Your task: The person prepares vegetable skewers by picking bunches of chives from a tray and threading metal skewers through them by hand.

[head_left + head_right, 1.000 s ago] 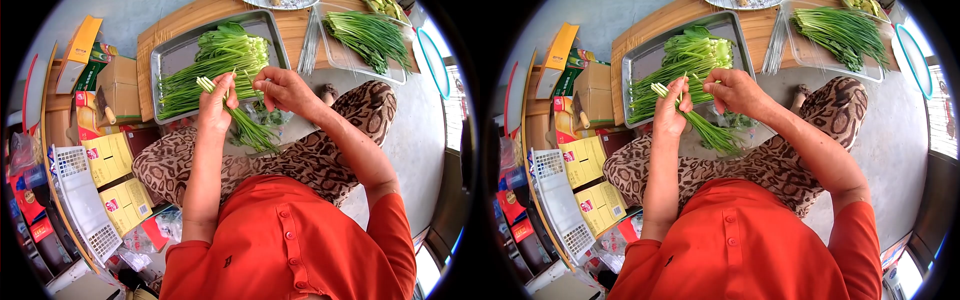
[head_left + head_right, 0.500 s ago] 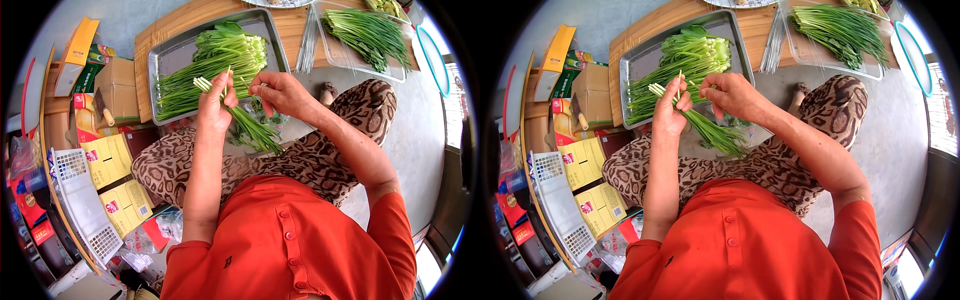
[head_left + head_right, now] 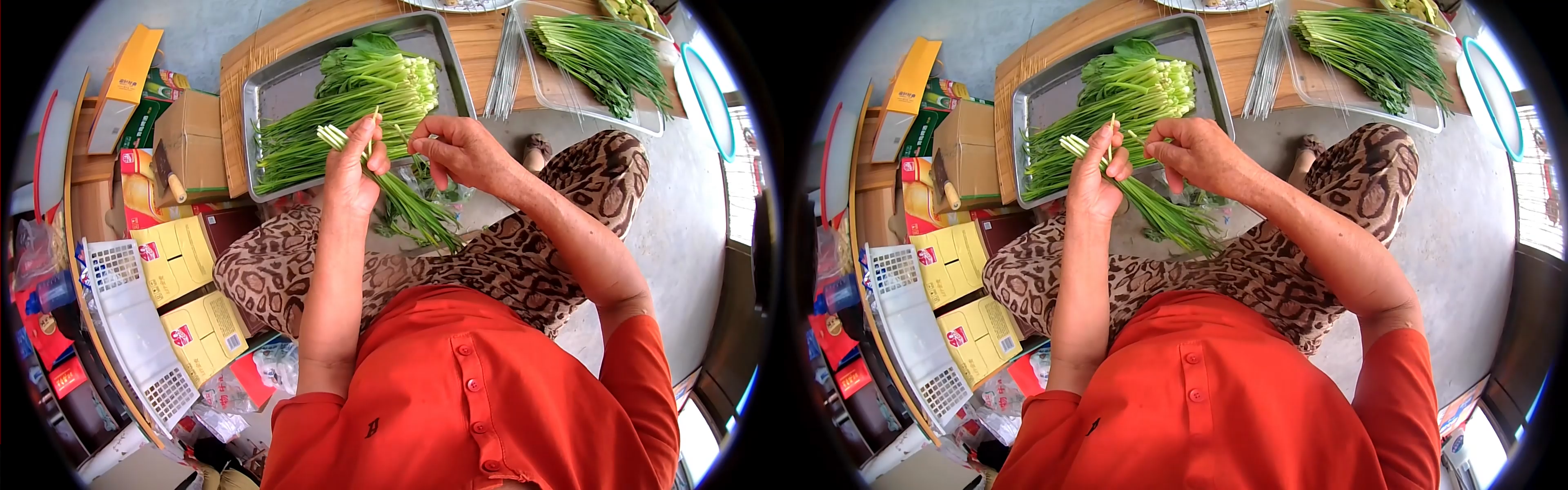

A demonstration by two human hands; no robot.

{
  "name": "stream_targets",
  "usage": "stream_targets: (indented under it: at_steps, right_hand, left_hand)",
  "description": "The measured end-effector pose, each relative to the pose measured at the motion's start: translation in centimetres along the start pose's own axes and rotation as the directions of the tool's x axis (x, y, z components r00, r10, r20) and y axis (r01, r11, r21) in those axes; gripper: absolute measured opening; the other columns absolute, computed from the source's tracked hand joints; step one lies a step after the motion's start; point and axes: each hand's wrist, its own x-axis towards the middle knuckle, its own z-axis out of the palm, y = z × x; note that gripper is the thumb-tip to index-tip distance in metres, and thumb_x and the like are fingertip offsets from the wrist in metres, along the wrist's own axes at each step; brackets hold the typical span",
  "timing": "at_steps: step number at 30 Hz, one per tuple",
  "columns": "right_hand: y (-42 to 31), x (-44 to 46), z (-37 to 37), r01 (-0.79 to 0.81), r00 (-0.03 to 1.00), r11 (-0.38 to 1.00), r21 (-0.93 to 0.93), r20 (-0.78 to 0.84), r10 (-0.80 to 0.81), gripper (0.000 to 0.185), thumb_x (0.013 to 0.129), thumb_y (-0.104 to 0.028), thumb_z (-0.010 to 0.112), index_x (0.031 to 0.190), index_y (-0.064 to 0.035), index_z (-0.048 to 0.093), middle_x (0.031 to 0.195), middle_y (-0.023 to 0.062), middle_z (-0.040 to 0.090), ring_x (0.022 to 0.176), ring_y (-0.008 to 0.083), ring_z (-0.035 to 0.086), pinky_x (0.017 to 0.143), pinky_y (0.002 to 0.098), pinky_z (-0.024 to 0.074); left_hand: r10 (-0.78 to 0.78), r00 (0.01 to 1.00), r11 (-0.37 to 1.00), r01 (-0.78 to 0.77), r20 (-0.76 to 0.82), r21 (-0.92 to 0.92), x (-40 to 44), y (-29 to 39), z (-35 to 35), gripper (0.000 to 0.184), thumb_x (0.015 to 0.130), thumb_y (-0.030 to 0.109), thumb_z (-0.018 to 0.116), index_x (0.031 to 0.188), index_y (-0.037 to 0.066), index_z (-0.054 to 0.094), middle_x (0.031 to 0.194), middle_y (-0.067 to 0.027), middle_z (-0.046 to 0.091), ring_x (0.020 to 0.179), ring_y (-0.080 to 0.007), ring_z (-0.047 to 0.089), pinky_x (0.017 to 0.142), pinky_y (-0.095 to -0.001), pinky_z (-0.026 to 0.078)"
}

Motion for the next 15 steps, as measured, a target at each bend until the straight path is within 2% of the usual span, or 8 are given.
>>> stream_targets:
  at_steps: [12,15]
  right_hand:
    - [0.52,0.25,-0.02,0.011,1.0,1.0,0.023,0.009,-0.011,0.019,0.096,-0.023,0.05,0.092,-0.0059,0.058,0.053,-0.0025,0.053,0.048,0.0038,0.046,0.046,0.022,0.0326]
    - [0.85,0.48,0.0,0.04,0.999,0.998,0.039,0.005,-0.04,0.02,0.097,-0.023,0.049,0.092,-0.0058,0.058,0.053,-0.0023,0.053,0.048,0.0041,0.046,0.046,0.022,0.0333]
  left_hand:
    - [0.021,0.999,0.998,-0.023,0.032,0.05,-0.01,0.04,0.06,0.025,0.084,0.023,0.069,0.098,0.003,0.062,0.081,0.0023,0.057,0.053,-0.0072,0.04,0.052,-0.0235,0.032]
    - [0.035,0.999,0.997,-0.037,0.04,0.071,0.0,-0.22,0.31,0.025,0.082,0.021,0.072,0.095,0.001,0.064,0.073,0.0006,0.057,0.048,-0.008,0.043,0.045,-0.0239,0.034]
